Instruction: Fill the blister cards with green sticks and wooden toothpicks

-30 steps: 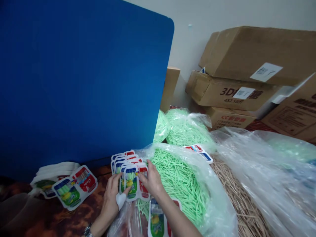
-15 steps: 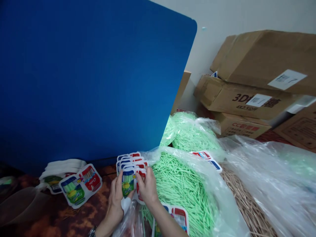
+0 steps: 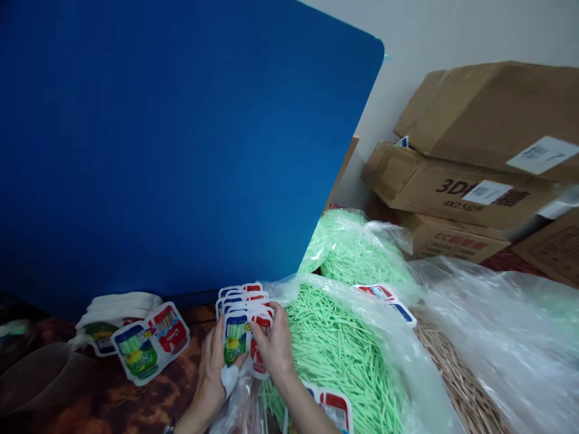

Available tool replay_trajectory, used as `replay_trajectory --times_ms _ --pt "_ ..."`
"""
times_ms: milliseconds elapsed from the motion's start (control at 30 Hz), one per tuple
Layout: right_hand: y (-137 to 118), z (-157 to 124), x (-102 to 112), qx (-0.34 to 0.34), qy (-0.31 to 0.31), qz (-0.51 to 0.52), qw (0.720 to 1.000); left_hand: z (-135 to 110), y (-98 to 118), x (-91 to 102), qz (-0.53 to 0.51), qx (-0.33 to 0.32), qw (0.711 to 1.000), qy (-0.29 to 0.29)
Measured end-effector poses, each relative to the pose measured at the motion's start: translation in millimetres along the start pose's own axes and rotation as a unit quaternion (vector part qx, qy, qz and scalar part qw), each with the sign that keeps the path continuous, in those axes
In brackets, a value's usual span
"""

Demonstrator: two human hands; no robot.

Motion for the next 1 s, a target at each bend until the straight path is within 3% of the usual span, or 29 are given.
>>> replay_trajectory --times_ms 233,300,467,600,800,1000 --pt "-5.7 -2.5 -5.4 -0.026 -0.075 0.059 0.995 -1.0 3.5 1.0 0.013 -0.004 1.000 -0.007" --pt "-3.0 0.6 -0.5 -0.033 -0.067 0.059 0.995 -0.4 7.2 -1.2 0.016 -0.005 1.000 -0.014" --pt "8.4 10.8 17.4 -0.007 0.042 -0.045 0.998 1.1 11.3 -10.5 0.033 -0.015 0.999 -0.023" --pt "0.9 10.3 6.7 0.025 0.014 -0.044 0.999 -1.2 3.8 -8.9 0.035 0.004 0.999 -0.013" --pt "-31.1 2.9 -6.7 0.100 -0.001 -0.013 0.995 -2.9 -3.0 2.7 0.038 0.008 0.999 0.008" --pt "-19.9 14.4 -12.8 0.085 -0.004 -0.012 0.996 8.1 -18.1 4.2 0.067 0.012 0.997 0.034"
Point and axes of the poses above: each hand's wrist, its own z-axis towards the middle knuckle, its own x-axis out of the back of the hand, y = z × x, the point moved 9 cm from there along z, towards the middle knuckle, and after that the axes turned 5 degrees about y, right-handed, at the moved point
